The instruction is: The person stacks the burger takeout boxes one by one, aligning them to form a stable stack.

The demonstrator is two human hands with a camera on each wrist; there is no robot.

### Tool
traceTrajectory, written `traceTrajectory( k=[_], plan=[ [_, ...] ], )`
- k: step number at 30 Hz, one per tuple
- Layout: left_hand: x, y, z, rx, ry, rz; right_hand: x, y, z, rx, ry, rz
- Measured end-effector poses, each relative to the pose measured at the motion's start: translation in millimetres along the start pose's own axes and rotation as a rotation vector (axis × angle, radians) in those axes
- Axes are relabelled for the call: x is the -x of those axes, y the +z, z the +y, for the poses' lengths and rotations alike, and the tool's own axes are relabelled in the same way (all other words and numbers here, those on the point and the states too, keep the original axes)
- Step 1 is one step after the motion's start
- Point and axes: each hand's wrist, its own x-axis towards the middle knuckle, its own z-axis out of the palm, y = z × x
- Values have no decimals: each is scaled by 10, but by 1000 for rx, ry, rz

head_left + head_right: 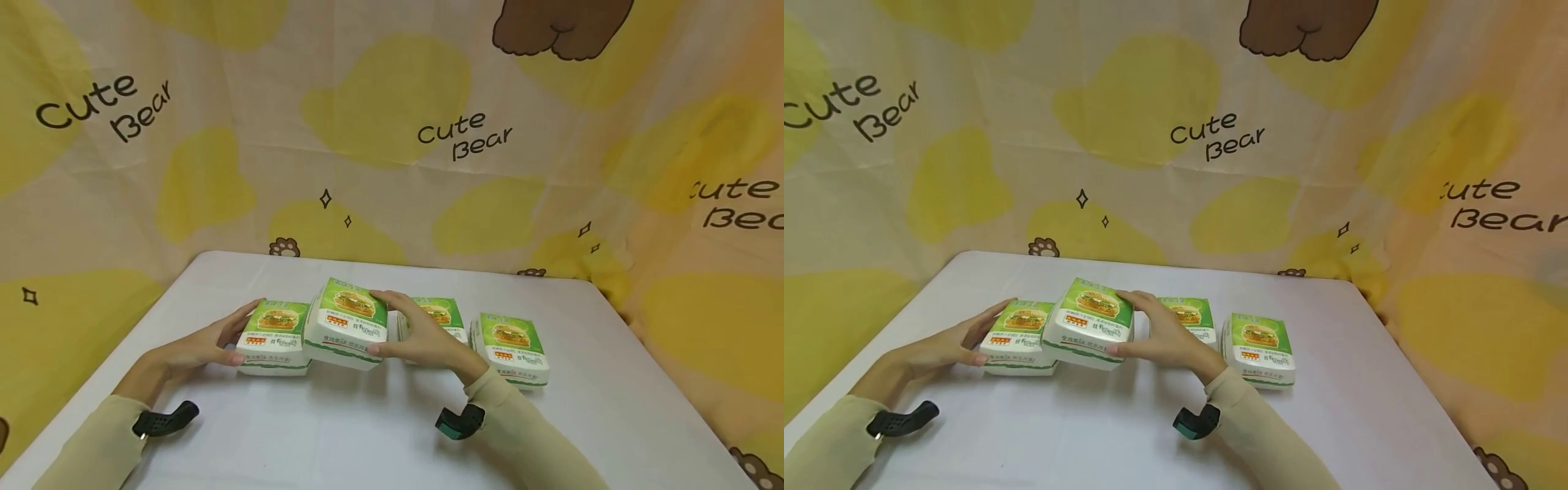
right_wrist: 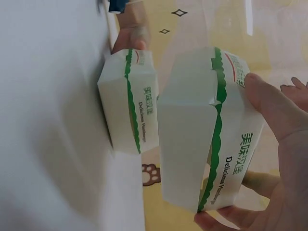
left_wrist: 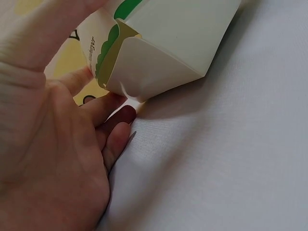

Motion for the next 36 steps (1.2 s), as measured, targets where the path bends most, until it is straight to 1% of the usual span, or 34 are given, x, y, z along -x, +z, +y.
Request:
traceTrajectory(
  k=[4, 8, 14, 23, 29, 36],
  plan=[
    [10, 1, -3, 3, -1, -4, -81, 24, -81, 0, 12, 16],
    [-12, -4, -3, 0, 5, -10, -152, 25, -139, -3, 20, 22],
    [-25, -24, 15, -3, 2, -17, -259, 51, -233, 0, 29, 5],
    [4, -18, 13, 18, 6, -23, -439, 154, -318, -12, 1, -26],
    [-2, -9, -2, 20, 12, -16, -508, 207, -361, -14, 12, -47],
    [-3, 12, -13, 23, -5, -2, -582, 270, -416, 5, -10, -62]
  ],
)
